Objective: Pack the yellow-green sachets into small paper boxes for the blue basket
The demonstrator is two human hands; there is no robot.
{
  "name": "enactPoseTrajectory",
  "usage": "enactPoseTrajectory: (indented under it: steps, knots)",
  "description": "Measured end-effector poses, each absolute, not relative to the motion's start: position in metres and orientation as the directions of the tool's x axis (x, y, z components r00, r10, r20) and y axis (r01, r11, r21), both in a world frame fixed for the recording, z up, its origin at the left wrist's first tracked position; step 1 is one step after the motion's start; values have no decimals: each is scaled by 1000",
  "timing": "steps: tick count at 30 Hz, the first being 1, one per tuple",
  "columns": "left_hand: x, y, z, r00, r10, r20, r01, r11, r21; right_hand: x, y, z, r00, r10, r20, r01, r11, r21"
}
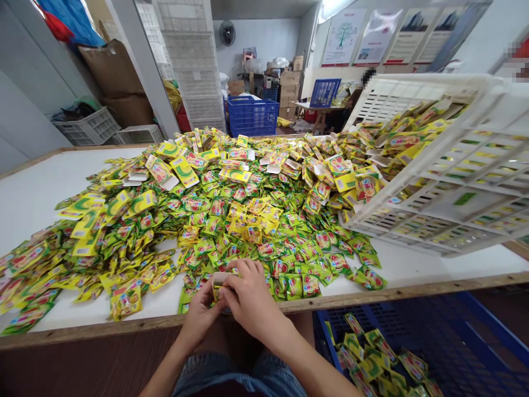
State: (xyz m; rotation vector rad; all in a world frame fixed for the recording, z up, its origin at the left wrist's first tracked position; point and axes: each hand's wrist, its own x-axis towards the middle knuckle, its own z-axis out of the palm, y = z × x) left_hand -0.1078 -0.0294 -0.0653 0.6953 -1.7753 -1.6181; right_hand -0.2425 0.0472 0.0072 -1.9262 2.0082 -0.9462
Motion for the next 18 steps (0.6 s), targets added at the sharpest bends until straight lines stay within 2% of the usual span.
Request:
enactPoseTrajectory:
  steps: [7, 13, 15, 18]
  knots:
    - [-101, -31, -83, -621, -780, 79, 21, 84, 996, -241, 46, 11, -42, -976, 211, -890, -59, -451]
    - [-99, -30, -85, -623, -776, 98, 21, 109, 994, -231, 43, 13, -118, -984, 134, -919, 57, -389]
    - [-101, -30, -82, -612, -785, 97, 27, 102, 994, -230, 45, 12, -140, -978, 152, -889, 57, -454]
    - [-103, -31, -76, -629, -773, 78, 66, 47, 997, -232, 53, 2, -201, -960, 197, -721, 8, -693]
